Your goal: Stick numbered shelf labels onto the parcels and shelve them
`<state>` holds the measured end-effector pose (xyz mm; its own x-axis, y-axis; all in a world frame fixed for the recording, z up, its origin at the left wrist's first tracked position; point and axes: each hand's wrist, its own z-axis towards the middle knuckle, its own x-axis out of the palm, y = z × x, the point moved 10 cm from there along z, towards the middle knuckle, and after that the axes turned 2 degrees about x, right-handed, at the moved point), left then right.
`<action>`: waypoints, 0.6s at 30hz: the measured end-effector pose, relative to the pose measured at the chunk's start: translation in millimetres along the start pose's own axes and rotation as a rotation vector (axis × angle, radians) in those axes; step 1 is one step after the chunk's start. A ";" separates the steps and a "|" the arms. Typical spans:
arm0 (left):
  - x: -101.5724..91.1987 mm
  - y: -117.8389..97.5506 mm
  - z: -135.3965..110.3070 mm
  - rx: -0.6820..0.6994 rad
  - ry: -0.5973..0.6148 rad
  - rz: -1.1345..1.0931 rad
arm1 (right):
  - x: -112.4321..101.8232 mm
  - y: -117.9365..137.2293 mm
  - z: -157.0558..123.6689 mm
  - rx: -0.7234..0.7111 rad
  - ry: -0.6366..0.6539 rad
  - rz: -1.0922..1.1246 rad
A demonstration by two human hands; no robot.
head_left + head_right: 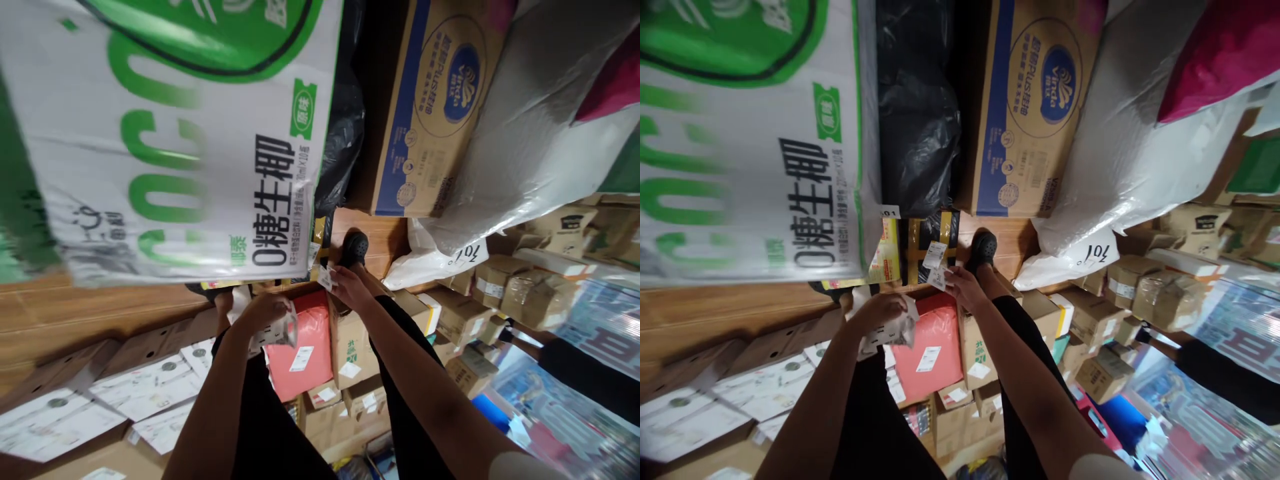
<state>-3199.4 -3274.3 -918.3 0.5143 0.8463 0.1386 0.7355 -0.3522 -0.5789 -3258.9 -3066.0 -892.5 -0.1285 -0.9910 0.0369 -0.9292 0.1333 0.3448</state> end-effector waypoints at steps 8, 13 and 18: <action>-29.0 -118.4 -116.6 0.488 -0.038 -0.012 | 81.8 68.5 -114.1 0.030 0.368 0.080; -36.3 -154.6 -160.1 0.527 -0.180 0.188 | 103.6 107.8 -154.2 -0.038 0.348 0.060; -44.6 -187.0 -194.0 0.752 -0.269 0.018 | 115.7 128.6 -177.1 -0.138 0.393 -0.094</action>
<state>-3274.3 -3323.7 -660.4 0.3290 0.9442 -0.0190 0.1843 -0.0839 -0.9793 -3331.9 -3165.3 -677.7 0.1215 -0.9309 0.3444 -0.8721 0.0656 0.4850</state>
